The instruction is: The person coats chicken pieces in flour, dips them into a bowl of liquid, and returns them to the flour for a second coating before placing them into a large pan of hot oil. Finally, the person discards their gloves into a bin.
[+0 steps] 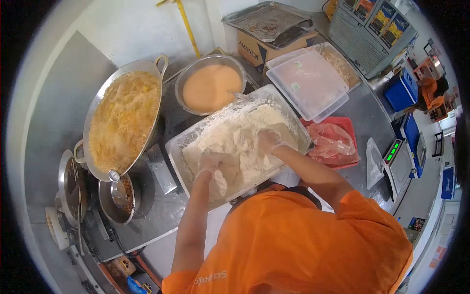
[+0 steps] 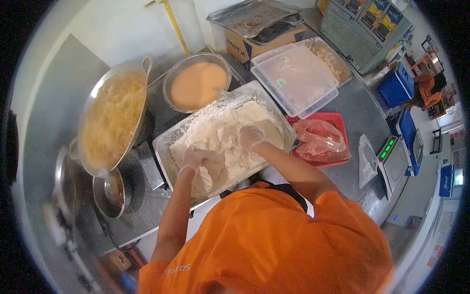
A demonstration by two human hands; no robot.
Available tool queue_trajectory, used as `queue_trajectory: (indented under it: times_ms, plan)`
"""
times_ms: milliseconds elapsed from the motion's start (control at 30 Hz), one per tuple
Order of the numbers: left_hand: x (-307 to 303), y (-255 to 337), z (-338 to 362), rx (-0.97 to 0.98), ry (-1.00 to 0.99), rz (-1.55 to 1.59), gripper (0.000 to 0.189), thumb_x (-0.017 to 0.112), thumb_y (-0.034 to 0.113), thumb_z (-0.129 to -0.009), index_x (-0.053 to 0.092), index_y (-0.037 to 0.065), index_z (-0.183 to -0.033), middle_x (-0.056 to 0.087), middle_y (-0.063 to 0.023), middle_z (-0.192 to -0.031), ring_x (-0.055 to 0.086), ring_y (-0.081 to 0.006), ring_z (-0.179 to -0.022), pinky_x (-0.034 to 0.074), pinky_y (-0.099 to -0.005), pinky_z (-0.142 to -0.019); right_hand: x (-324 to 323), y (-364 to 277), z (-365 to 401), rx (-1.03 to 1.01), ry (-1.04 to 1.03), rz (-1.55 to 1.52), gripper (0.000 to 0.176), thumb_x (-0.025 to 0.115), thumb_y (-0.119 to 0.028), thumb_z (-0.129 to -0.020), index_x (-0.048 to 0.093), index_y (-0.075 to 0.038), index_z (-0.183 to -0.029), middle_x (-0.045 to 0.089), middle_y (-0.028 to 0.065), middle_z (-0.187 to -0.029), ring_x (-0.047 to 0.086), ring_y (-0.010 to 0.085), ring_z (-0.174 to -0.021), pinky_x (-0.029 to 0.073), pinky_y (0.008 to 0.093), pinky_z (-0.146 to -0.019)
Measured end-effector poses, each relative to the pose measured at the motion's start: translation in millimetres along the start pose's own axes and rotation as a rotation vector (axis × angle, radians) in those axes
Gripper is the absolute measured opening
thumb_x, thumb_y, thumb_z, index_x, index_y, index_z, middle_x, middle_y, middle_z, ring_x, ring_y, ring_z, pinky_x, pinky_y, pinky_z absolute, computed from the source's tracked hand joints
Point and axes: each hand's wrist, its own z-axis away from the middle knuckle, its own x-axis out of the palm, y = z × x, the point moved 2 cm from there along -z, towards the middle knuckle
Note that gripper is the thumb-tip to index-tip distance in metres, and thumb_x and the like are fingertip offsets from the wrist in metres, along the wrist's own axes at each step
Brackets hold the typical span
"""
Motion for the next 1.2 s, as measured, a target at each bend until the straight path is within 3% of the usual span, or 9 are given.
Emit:
queue_trajectory:
  times_ms: [67, 200, 367, 500, 633, 733, 800, 1033, 1200]
  plan:
    - [0.2, 12.9, 14.8, 0.023, 0.17, -0.258, 0.055, 0.072, 0.038, -0.077, 0.065, -0.001, -0.116, 0.065, -0.021, -0.115, 0.062, -0.03, -0.108, 0.047, -0.0377, -0.093, 19.4, 13.2, -13.8, -0.096, 0.374, -0.161, 0.028, 0.065, -0.025, -0.075, 0.07, 0.0, -0.088, 0.068, 0.0227, -0.091, 0.067, 0.0403, -0.089, 0.053, 0.0464, -0.081]
    - [13.0, 35.5, 48.0, 0.318, 0.576, -0.27, 0.078, 0.083, 0.055, -0.06, 0.066, -0.005, -0.107, 0.07, -0.021, -0.1, 0.068, -0.0321, -0.097, 0.052, -0.0402, -0.085, 23.9, -12.5, -7.2, -0.16, 0.295, -0.129, 0.03, 0.063, -0.028, -0.076, 0.069, 0.0, -0.086, 0.067, 0.0232, -0.085, 0.067, 0.0407, -0.086, 0.053, 0.048, -0.078]
    - [23.8, 4.2, -21.3, 0.3, 0.376, -0.545, 0.069, 0.077, 0.031, -0.074, 0.052, 0.0, -0.13, 0.065, -0.022, -0.112, 0.064, -0.0347, -0.102, 0.053, -0.0382, -0.085, 97.4, -17.4, -22.4, -0.382, -0.008, 0.482, 0.03, 0.063, -0.027, -0.079, 0.068, 0.002, -0.087, 0.067, 0.0212, -0.091, 0.065, 0.0393, -0.089, 0.052, 0.0489, -0.078]
    - [-3.5, 51.0, 52.6, 0.09, 0.145, 0.194, 0.073, 0.082, 0.025, -0.069, 0.051, -0.002, -0.129, 0.066, -0.0189, -0.109, 0.066, -0.0282, -0.093, 0.054, -0.036, -0.08, 58.4, -11.6, -24.7, -0.381, 0.103, 0.172, 0.033, 0.065, -0.026, -0.078, 0.069, 0.004, -0.092, 0.068, 0.0195, -0.09, 0.066, 0.0378, -0.089, 0.052, 0.0475, -0.079]
    - [3.1, -5.7, 37.8, 0.081, 0.216, 0.163, 0.064, 0.076, 0.033, -0.079, 0.056, -0.007, -0.124, 0.068, -0.0152, -0.114, 0.063, -0.0194, -0.108, 0.048, -0.0376, -0.095, 53.4, -26.9, -12.9, -0.546, 0.069, 0.171, 0.033, 0.067, -0.025, -0.077, 0.069, 0.004, -0.093, 0.068, 0.0205, -0.089, 0.067, 0.0366, -0.085, 0.053, 0.0452, -0.078]
    - [0.4, -45.6, 4.0, 0.252, 0.493, 0.159, 0.061, 0.079, 0.023, -0.073, 0.055, 0.001, -0.125, 0.068, -0.0197, -0.102, 0.066, -0.0305, -0.097, 0.054, -0.0382, -0.081, 80.3, -29.6, -18.6, -0.53, 0.052, 0.342, 0.038, 0.068, -0.025, -0.075, 0.066, 0.003, -0.101, 0.068, 0.0226, -0.089, 0.067, 0.0369, -0.084, 0.053, 0.0452, -0.079]
    - [-12.5, -81.4, -25.9, 0.364, 0.255, -0.885, 0.052, 0.076, 0.033, -0.077, 0.063, 0.002, -0.117, 0.066, -0.025, -0.107, 0.065, -0.033, -0.102, 0.054, -0.0388, -0.082, 89.5, -29.3, -17.4, -0.516, 0.222, 0.42, 0.043, 0.068, -0.025, -0.074, 0.065, 0.003, -0.106, 0.067, 0.0237, -0.089, 0.067, 0.0371, -0.085, 0.052, 0.0453, -0.08]
    - [-6.5, -28.9, 22.5, 0.736, 0.255, -0.666, 0.048, 0.072, 0.042, -0.078, 0.068, 0.002, -0.104, 0.068, -0.0256, -0.1, 0.068, -0.0362, -0.094, 0.055, -0.0401, -0.079, 27.2, -45.1, -21.1, -0.32, 0.232, -0.328, 0.032, 0.063, -0.022, -0.08, 0.066, 0.002, -0.102, 0.067, 0.0248, -0.096, 0.064, 0.0393, -0.092, 0.052, 0.0462, -0.079]
    - [-11.2, 46.3, 87.7, -0.066, 0.616, -0.265, 0.054, 0.077, 0.037, -0.074, 0.065, 0.003, -0.115, 0.07, -0.021, -0.104, 0.068, -0.0309, -0.095, 0.053, -0.0394, -0.083, 57.1, -60.3, -48.5, -0.548, 0.282, -0.551, 0.043, 0.065, -0.026, -0.081, 0.06, 0.003, -0.113, 0.063, 0.0268, -0.11, 0.061, 0.0387, -0.106, 0.048, 0.0422, -0.092]
